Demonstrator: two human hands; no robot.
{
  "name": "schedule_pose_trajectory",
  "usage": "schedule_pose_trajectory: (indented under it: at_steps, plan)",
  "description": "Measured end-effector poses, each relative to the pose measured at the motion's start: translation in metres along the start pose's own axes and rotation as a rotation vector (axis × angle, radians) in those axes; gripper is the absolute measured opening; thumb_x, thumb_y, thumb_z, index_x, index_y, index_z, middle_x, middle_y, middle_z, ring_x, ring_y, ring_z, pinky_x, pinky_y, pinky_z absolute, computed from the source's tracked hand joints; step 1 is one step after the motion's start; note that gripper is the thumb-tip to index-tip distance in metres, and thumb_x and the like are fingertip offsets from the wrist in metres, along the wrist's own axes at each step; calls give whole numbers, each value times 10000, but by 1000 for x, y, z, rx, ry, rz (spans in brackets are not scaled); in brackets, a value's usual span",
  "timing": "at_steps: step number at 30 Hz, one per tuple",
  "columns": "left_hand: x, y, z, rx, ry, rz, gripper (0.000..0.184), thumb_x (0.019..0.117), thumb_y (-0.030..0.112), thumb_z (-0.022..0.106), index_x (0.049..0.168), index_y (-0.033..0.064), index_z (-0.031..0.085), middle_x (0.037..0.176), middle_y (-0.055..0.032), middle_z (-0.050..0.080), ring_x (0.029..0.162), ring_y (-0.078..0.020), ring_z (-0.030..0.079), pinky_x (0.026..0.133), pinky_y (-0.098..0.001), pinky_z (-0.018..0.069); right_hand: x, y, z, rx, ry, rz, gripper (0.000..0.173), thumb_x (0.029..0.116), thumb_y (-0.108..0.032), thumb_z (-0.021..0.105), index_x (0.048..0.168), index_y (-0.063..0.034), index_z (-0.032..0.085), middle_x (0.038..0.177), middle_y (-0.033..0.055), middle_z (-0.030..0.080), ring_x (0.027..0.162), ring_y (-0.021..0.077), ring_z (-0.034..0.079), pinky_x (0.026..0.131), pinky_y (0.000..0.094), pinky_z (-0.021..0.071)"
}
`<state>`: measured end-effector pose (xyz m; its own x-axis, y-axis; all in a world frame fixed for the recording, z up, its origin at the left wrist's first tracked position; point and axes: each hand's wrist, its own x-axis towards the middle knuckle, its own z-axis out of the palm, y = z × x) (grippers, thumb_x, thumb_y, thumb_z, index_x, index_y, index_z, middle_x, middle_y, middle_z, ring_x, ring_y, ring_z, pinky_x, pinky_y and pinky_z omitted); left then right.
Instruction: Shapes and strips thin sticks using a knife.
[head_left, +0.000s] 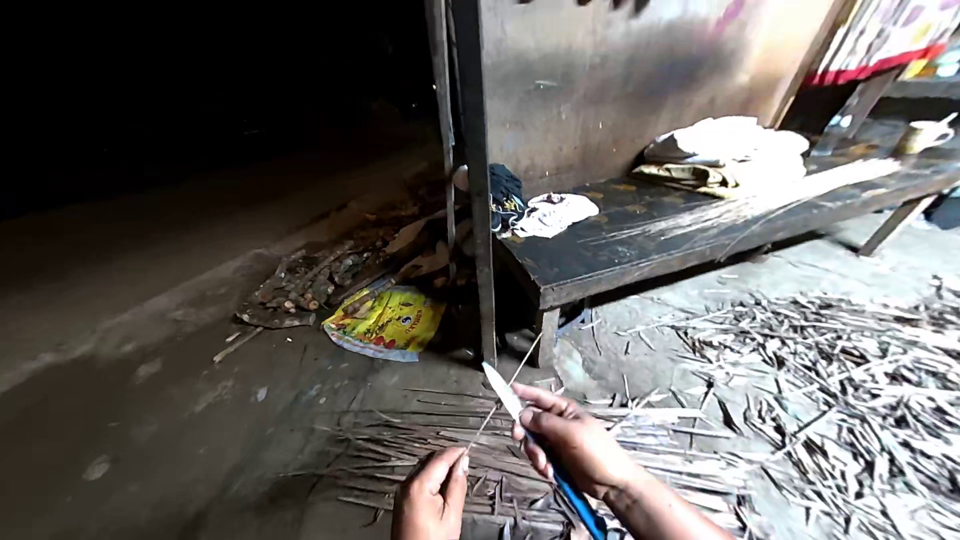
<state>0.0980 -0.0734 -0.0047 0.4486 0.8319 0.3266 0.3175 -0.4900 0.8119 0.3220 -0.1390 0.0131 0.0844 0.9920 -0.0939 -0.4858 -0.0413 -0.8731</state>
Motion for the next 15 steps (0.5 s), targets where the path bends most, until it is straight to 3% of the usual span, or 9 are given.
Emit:
schedule_pose_trajectory:
  at_steps: [2, 4, 7, 10, 13, 15]
  plan:
    - [-2, -1, -3, 31, 8, 15, 167, 961, 80, 648, 1057, 38, 778, 903, -45, 762, 754, -75, 712, 751, -271, 613, 2, -6, 0, 29, 46, -41, 475, 1037, -87, 464, 1511, -64, 454, 891, 140, 687, 553, 134, 598, 498, 273, 526]
    - [-2, -3, -5, 57, 36, 42, 164, 953, 88, 665, 1053, 43, 787, 946, -54, 771, 846, -84, 728, 832, -276, 604, -1, -1, 10, -15, 0, -12, 464, 1034, -100, 463, 1498, -77, 469, 885, 122, 695, 549, 116, 591, 498, 263, 518]
    - [0, -2, -8, 64, 69, 57, 148, 947, 94, 675, 1027, 60, 795, 956, -39, 769, 902, -83, 725, 873, -273, 596, -6, 17, 25, -63, -93, 67, 444, 1029, -109, 485, 1472, -81, 511, 898, 126, 704, 568, 120, 599, 515, 272, 522]
    - [-1, 2, -17, 96, 83, 41, 143, 940, 102, 681, 1012, 75, 802, 943, -31, 770, 899, -87, 724, 869, -280, 593, -1, 6, 20, -74, 7, 1, 461, 1034, -121, 456, 1494, -98, 488, 894, 115, 690, 561, 119, 585, 507, 275, 516]
    - [-2, -1, -23, 94, 96, 44, 139, 932, 102, 685, 1002, 80, 803, 937, -31, 768, 899, -92, 724, 870, -277, 592, 7, -19, 4, 17, 161, -158, 510, 1038, -97, 404, 1548, -95, 390, 858, 88, 657, 514, 94, 556, 466, 243, 502]
    - [-3, -1, -25, 74, 86, 44, 145, 937, 97, 678, 1010, 72, 800, 941, -40, 766, 903, -102, 721, 876, -280, 586, 6, -21, 7, 37, 167, -188, 524, 1035, -93, 394, 1558, -102, 378, 845, 78, 656, 500, 82, 550, 456, 232, 501]
